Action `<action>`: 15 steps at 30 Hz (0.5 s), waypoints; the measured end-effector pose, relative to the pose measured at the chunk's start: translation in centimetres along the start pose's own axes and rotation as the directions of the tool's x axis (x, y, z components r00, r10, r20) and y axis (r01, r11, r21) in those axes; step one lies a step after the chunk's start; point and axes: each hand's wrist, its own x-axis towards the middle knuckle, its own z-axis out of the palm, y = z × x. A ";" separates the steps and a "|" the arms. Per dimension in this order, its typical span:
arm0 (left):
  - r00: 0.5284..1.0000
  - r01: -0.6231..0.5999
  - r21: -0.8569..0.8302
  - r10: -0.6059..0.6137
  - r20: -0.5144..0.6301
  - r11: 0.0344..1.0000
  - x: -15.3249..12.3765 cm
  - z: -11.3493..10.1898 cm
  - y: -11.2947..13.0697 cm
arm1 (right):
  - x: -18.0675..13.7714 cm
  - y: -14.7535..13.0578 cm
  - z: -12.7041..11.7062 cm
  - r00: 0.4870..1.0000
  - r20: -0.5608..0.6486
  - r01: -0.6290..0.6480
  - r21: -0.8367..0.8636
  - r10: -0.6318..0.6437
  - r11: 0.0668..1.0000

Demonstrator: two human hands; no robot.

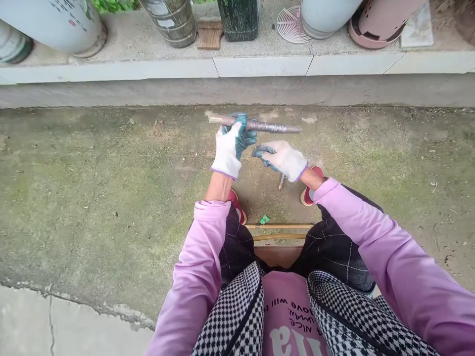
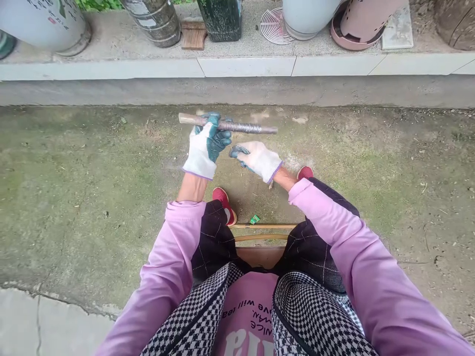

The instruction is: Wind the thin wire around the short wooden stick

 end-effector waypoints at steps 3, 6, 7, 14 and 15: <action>0.989 -0.143 0.146 0.139 0.043 0.979 -0.1 -0.4 -0.2 | -0.7 -0.1 -0.5 1.000 -0.004 0.028 -0.096 -0.028 0.995; 0.977 -0.204 0.192 0.187 0.103 0.960 -0.6 -0.3 -0.3 | -1.0 -0.2 -1.3 0.999 -0.025 0.017 -0.148 -0.021 0.989; 0.977 -0.197 0.199 0.177 0.115 0.960 -0.7 -0.2 -0.3 | -1.1 -0.2 -1.6 1.000 -0.022 0.018 -0.172 -0.022 0.985; 0.989 -0.117 0.187 0.097 0.111 0.975 -0.9 -0.4 0.9 | -1.8 -0.1 -6.5 0.952 -0.182 0.119 -0.523 -0.247 0.844; 0.989 -0.119 0.176 0.101 0.113 0.977 -1.1 -0.5 1.0 | -1.8 0.0 -7.4 0.938 -0.251 0.081 -0.514 -0.240 0.854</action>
